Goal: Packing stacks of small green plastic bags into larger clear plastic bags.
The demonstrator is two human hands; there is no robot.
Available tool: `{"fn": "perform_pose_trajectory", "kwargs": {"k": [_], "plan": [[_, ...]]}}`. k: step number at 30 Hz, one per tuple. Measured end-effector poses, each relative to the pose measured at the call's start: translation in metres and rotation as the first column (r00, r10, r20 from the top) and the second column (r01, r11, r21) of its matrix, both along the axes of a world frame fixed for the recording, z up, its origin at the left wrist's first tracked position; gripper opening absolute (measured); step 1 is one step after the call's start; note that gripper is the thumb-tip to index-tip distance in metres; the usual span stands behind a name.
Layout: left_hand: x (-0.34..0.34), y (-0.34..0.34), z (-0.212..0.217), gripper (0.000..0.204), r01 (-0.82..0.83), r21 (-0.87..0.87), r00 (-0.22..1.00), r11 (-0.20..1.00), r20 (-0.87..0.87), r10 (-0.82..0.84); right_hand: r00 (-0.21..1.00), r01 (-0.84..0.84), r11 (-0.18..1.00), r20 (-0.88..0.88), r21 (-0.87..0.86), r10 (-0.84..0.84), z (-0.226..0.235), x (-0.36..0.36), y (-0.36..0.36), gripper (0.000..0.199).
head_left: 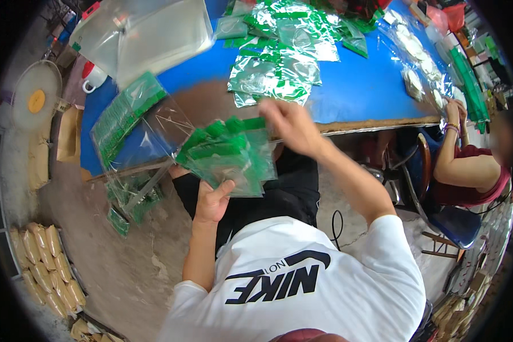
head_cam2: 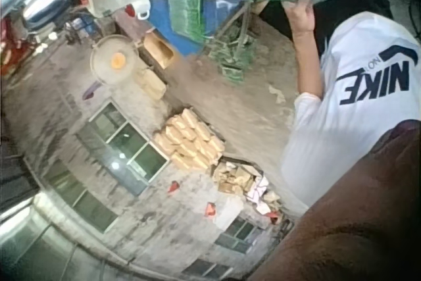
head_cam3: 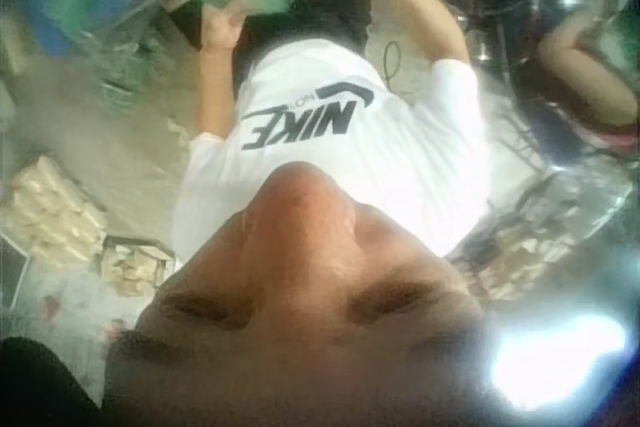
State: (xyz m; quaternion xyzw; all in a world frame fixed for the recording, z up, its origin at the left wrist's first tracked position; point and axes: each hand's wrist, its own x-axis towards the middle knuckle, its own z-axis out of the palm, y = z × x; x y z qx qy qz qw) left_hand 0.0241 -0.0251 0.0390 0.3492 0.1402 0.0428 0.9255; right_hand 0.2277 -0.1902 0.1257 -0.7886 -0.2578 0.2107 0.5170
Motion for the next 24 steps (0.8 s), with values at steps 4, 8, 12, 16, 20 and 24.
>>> {"fn": "perform_pose_trajectory", "kwargs": {"k": [4,8,12,16,20,24], "plan": [[-0.023,0.0,-0.003,0.061,-0.184,-0.076,0.982,0.98,-0.055,0.18,0.479,0.189,0.973,0.877,-0.131,0.025,-0.035,0.06,0.024,0.062],[-0.023,0.003,-0.005,0.059,-0.251,-0.112,0.968,0.962,-0.031,0.249,0.386,-0.194,0.89,0.802,-0.412,0.456,-0.049,0.014,0.009,0.072],[-0.006,-0.002,-0.005,0.054,-0.222,-0.096,0.971,0.97,-0.109,0.212,0.437,-0.548,0.767,0.668,-0.333,0.602,-0.047,-0.006,-0.001,0.061],[-0.007,0.001,-0.014,0.051,-0.177,-0.136,0.979,0.975,-0.122,0.161,0.684,-0.236,0.971,0.706,-0.023,0.183,-0.024,0.016,-0.021,0.071],[-0.022,0.007,-0.032,0.051,-0.129,-0.158,0.989,0.979,-0.087,0.116,0.606,-0.09,0.954,0.744,-0.285,0.28,-0.034,0.023,-0.023,0.083],[-0.026,0.009,-0.026,0.051,-0.163,-0.114,0.984,0.98,-0.094,0.153,0.52,-0.297,0.937,0.792,-0.185,0.321,-0.062,-0.003,-0.019,0.054]]}}
